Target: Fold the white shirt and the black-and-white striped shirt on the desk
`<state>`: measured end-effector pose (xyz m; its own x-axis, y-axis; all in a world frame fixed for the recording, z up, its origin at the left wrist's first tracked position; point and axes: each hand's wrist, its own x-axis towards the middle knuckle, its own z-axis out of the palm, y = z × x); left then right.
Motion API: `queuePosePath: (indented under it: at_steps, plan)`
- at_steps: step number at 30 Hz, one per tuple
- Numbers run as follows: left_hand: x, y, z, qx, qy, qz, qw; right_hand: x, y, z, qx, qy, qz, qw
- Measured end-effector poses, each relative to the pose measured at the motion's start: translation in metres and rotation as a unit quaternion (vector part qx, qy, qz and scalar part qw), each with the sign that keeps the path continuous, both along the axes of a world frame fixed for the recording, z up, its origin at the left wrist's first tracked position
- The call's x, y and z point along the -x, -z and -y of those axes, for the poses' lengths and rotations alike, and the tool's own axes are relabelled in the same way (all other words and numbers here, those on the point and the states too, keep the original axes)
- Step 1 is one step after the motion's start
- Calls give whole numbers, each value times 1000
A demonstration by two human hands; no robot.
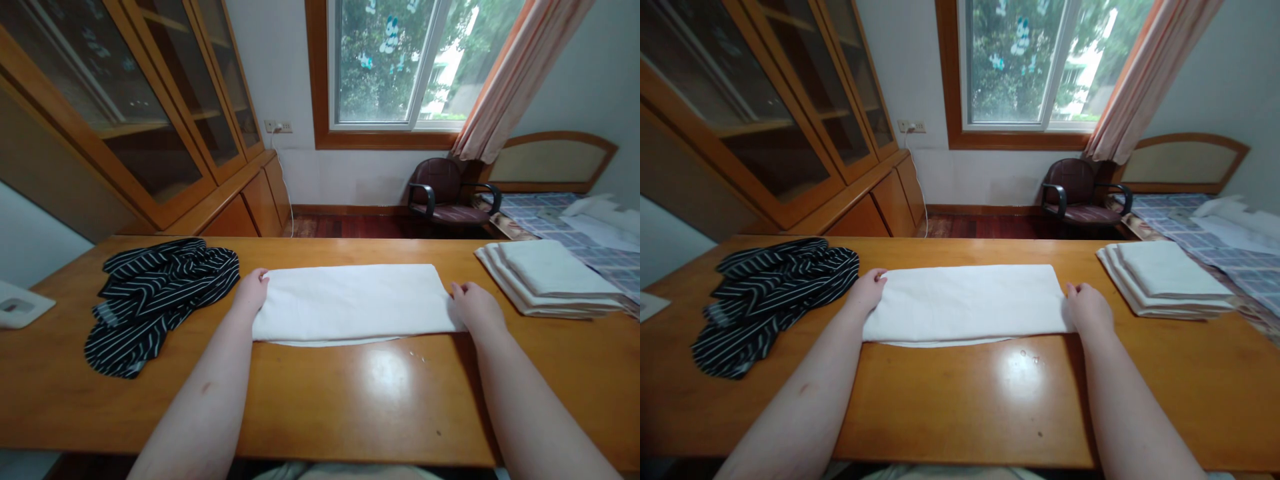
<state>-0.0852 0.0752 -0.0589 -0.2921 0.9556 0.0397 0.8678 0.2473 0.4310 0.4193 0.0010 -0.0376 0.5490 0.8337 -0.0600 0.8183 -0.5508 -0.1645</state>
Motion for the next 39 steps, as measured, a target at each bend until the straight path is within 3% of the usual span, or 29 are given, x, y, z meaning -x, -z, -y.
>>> queuePosePath:
  at_steps: [3, 9, 18, 25, 29, 32, 34, 36, 39]
  plan:
    - [0, -1, 0, 1, 2, -1, 1000, -13, -7, 4, 1, 0, 11, 1000]
    - [-2, 0, 0, 1, 5, -1, 1000, -17, -11, 9, 101, -64, -73, 990]
    - [0, 2, -1, 1, 7, -6, 1000, -12, -10, 14, 16, -98, -122, 988]
    - [1, 5, -1, 0, 12, -15, 1000, 3, 3, 3, 65, -66, -54, 994]
    - [-6, -9, 8, -50, 13, -48, 998, 13, 4, 3, -47, -70, 10, 996]
    - [-30, -26, 24, -129, 47, -101, 985, 28, 5, 4, -148, -139, 18, 979]
    - [-54, -33, 37, -135, 100, -112, 979, 44, 9, 4, -179, -210, -3, 961]
    - [-79, -31, 48, -96, 186, -108, 972, 62, 16, 5, -171, -303, -19, 937]
    - [-103, -19, 54, -10, 313, -106, 944, 82, 25, 7, -91, -428, -21, 899]
